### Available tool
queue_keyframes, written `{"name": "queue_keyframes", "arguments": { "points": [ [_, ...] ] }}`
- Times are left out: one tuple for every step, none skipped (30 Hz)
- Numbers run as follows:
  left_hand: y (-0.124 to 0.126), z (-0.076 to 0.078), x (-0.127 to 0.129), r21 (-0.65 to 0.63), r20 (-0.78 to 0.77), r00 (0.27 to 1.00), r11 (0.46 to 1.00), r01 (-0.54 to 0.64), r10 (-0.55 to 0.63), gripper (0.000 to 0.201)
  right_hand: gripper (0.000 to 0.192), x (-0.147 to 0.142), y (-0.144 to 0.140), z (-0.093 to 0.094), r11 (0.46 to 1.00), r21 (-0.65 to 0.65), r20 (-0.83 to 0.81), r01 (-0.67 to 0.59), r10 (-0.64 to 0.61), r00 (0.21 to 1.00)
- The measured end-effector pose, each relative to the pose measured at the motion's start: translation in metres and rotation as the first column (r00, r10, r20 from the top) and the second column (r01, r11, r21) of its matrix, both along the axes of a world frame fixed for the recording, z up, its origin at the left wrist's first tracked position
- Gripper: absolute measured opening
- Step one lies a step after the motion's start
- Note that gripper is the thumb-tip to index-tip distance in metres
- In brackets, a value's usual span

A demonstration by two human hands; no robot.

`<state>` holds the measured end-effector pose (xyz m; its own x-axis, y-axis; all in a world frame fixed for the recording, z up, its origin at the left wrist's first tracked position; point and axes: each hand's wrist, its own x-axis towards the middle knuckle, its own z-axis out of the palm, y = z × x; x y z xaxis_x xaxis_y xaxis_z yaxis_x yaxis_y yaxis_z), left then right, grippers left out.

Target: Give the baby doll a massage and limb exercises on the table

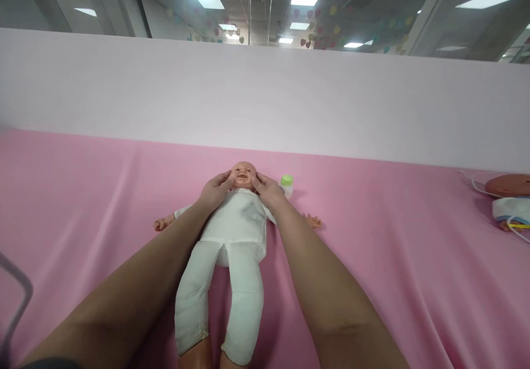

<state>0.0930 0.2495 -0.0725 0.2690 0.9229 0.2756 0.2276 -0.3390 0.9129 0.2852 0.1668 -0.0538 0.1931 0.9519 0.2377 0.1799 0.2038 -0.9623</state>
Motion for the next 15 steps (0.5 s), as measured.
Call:
{"name": "queue_keyframes", "arguments": {
  "points": [
    [-0.004, 0.003, 0.000, 0.004, -0.040, 0.999, 1.000, 0.000, 0.000, 0.068, 0.044, -0.001, -0.002, 0.002, 1.000, 0.009, 0.051, 0.002, -0.002, 0.999],
    [-0.008, 0.006, -0.001, 0.008, -0.080, 0.997, 1.000, 0.001, 0.000, 0.075, 0.047, -0.002, -0.004, 0.003, 1.000, 0.010, 0.079, -0.008, 0.007, 0.997],
    [-0.011, 0.009, -0.001, 0.018, -0.119, 0.993, 1.000, 0.002, 0.001, 0.080, 0.052, -0.003, -0.005, 0.004, 1.000, 0.006, 0.097, -0.010, 0.010, 0.995],
    [-0.013, 0.011, -0.001, 0.032, -0.152, 0.988, 0.999, 0.000, 0.005, 0.083, 0.056, -0.004, -0.006, 0.004, 1.000, 0.004, 0.120, 0.011, -0.011, 0.993],
    [-0.015, 0.013, 0.000, 0.050, -0.181, 0.983, 0.999, -0.007, 0.016, 0.084, 0.060, -0.005, -0.006, 0.004, 0.999, -0.001, 0.140, 0.037, -0.036, 0.989],
    [-0.017, 0.014, 0.000, 0.069, -0.206, 0.978, 0.998, -0.013, 0.027, 0.083, 0.064, -0.006, -0.006, 0.004, 0.998, -0.005, 0.154, 0.060, -0.059, 0.986],
    [-0.018, 0.015, 0.000, 0.086, -0.224, 0.974, 0.996, -0.017, 0.036, 0.080, 0.066, -0.006, -0.005, 0.003, 0.997, -0.010, 0.164, 0.081, -0.078, 0.983],
    [-0.018, 0.015, 0.000, 0.097, -0.237, 0.971, 0.995, -0.020, 0.042, 0.077, 0.069, -0.006, -0.004, 0.002, 0.995, -0.015, 0.167, 0.102, -0.098, 0.981],
    [-0.018, 0.016, 0.000, 0.103, -0.245, 0.969, 0.995, -0.018, 0.043, 0.074, 0.071, -0.006, -0.003, 0.001, 0.993, -0.020, 0.167, 0.119, -0.114, 0.979],
    [-0.017, 0.015, 0.000, 0.106, -0.250, 0.968, 0.994, -0.012, 0.039, 0.073, 0.074, -0.005, -0.002, 0.000, 0.991, -0.024, 0.165, 0.130, -0.124, 0.978],
    [-0.017, 0.015, 0.000, 0.109, -0.249, 0.968, 0.994, -0.006, 0.033, 0.072, 0.075, -0.004, 0.000, -0.001, 0.991, -0.025, 0.162, 0.133, -0.127, 0.979],
    [-0.016, 0.014, 0.000, 0.110, -0.245, 0.969, 0.994, 0.001, 0.026, 0.071, 0.077, -0.003, 0.001, -0.003, 0.992, -0.023, 0.158, 0.128, -0.122, 0.980],
    [-0.015, 0.013, -0.001, 0.110, -0.236, 0.972, 0.994, 0.007, 0.019, 0.071, 0.078, -0.002, 0.001, -0.004, 0.993, -0.019, 0.153, 0.117, -0.112, 0.982],
    [-0.013, 0.012, -0.001, 0.107, -0.224, 0.974, 0.994, 0.013, 0.012, 0.071, 0.078, 0.000, 0.002, -0.006, 0.995, -0.014, 0.147, 0.101, -0.098, 0.984],
    [-0.012, 0.010, -0.002, 0.104, -0.211, 0.978, 0.994, 0.017, 0.005, 0.071, 0.077, 0.001, 0.003, -0.007, 0.996, -0.009, 0.140, 0.085, -0.083, 0.987]
  ]
}}
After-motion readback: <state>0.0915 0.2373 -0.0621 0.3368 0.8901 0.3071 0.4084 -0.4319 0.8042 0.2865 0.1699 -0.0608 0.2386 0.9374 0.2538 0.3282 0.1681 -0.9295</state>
